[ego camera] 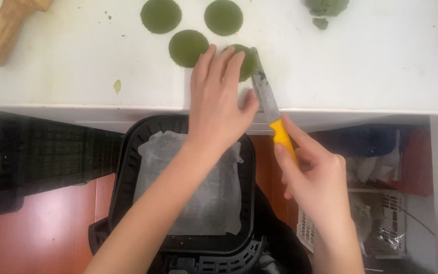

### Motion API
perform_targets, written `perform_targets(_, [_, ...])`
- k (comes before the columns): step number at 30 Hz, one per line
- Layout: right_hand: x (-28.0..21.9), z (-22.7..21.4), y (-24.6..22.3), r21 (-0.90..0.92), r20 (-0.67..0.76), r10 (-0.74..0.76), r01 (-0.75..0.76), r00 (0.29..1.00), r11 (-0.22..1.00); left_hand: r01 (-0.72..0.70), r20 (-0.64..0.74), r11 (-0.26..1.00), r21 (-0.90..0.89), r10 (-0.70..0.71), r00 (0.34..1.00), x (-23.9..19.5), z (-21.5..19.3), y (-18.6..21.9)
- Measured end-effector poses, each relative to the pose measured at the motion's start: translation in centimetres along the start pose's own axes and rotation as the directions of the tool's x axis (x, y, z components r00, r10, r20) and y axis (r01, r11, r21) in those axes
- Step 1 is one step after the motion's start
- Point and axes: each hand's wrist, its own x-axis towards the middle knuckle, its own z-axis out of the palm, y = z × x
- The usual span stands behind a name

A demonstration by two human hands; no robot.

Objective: Cutting out dough circles and placing them into an air fryer basket lined with parchment paper.

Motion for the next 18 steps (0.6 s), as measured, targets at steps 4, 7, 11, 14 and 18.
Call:
perform_targets(4, [0.6, -1.0, -0.2, -0.013, 0.018, 0.008, -0.007, 1.000, 1.000, 0.030, -0.069, 0.999, 0.023, -0.029, 0.997, 0.8, 1.2, 0.4])
perform_targets(7, [0.8, -1.6, -0.1, 0.017, 0.052, 0.020, -0.021, 0.998, 1.000, 0.031, -0.067, 0.999, 0.039, -0.029, 0.997, 1.2, 1.3, 0.6])
perform_targets(11, [1.1, -2.1, 0.1, 0.040, 0.073, 0.050, -0.053, 0.996, 0.998, 0.028, -0.070, 0.999, 0.022, -0.027, 0.997, 1.4, 1.0, 0.8])
perform_targets(14, [1.2, -2.4, 0.3, 0.058, 0.098, 0.063, -0.069, 0.993, 0.996, 0.040, -0.084, 0.999, 0.023, -0.037, 0.996, 1.0, 1.2, 0.7])
perform_targets(18, [1.5, -3.0, 0.3, 0.069, 0.123, 0.085, -0.094, 0.989, 0.993, 0.073, -0.098, 0.997, 0.017, -0.071, 0.993, 1.0, 1.3, 0.9])
